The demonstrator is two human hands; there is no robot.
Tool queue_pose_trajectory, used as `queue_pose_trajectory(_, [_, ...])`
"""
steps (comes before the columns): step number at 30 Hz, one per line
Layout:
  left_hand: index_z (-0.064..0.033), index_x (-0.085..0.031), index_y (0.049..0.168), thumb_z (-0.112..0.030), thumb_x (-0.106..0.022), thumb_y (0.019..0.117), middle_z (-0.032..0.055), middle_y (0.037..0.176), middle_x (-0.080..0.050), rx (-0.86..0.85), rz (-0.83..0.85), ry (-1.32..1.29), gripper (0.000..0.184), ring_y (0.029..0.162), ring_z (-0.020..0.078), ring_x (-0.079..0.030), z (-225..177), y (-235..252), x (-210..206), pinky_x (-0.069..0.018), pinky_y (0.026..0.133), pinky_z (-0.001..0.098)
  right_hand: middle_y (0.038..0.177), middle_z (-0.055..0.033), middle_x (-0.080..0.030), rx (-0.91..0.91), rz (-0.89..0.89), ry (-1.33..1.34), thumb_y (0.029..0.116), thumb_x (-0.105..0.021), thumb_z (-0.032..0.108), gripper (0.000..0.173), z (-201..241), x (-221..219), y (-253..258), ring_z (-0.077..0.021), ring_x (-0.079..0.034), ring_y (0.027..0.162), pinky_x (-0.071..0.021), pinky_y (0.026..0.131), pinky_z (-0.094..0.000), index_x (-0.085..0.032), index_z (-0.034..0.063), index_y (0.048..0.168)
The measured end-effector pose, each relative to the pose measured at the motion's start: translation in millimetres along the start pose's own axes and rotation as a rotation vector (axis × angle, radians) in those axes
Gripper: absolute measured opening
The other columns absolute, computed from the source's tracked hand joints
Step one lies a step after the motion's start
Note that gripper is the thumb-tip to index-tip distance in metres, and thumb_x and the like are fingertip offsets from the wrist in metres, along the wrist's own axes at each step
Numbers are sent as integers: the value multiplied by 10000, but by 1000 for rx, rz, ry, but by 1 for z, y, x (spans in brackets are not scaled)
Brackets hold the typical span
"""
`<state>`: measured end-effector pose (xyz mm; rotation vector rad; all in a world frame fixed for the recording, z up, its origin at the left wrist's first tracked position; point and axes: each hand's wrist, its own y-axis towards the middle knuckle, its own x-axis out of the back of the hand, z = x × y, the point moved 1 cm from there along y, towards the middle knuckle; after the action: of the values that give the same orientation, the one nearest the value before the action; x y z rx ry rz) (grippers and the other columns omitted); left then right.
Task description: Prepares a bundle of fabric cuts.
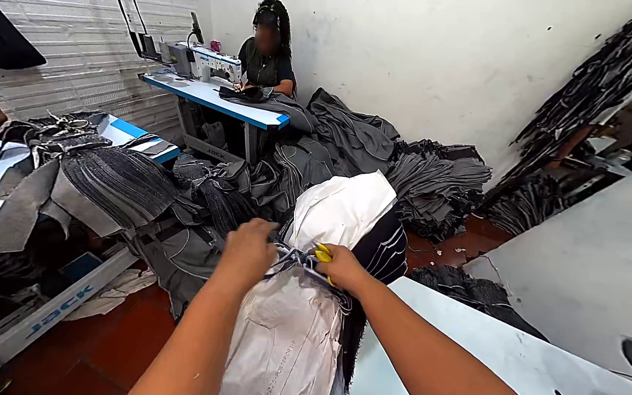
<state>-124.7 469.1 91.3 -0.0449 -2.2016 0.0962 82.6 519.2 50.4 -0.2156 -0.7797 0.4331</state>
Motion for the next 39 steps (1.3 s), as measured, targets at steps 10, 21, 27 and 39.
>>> queue_pose_trajectory(10, [-35, -720, 1222, -128, -574, 1009, 150, 1257, -691, 1, 68, 11, 274, 1217, 319, -630, -11, 1, -62, -462, 1072, 510, 1082, -122, -687, 37, -18, 169, 974, -622, -1, 259, 13, 16, 7, -152, -649, 850, -537, 781, -322, -621, -18, 1233])
queue_pose_trajectory(21, [-60, -793, 1018, -252, -771, 913, 137, 995, -736, -238, -428, -64, 220, 975, 347, -674, -4, -9, -56, -499, 879, 582, 871, -149, -665, 213, -170, -123, 891, -743, 63, 138, 9, -6, 18, -281, -638, 831, -507, 767, -505, -683, 14, 1005])
queue_pose_trajectory(27, [-11, -710, 1212, -280, -549, 1063, 172, 1171, -718, 23, -22, -19, 347, 1160, 312, -664, -22, 3, -63, -469, 1063, 483, 788, -123, -639, 205, -353, -52, 879, -758, 72, 122, 3, -21, 6, -253, -618, 759, -496, 720, -476, -669, 14, 939])
queue_pose_trajectory(39, [-5, -719, 1009, -219, -631, 1005, 169, 999, -716, 79, -99, -212, 232, 1006, 323, -683, -13, 10, -68, -507, 933, 527, 734, -108, -624, 227, -481, -5, 860, -775, 54, 128, 0, -29, 2, -236, -603, 708, -491, 688, -463, -657, 4, 863])
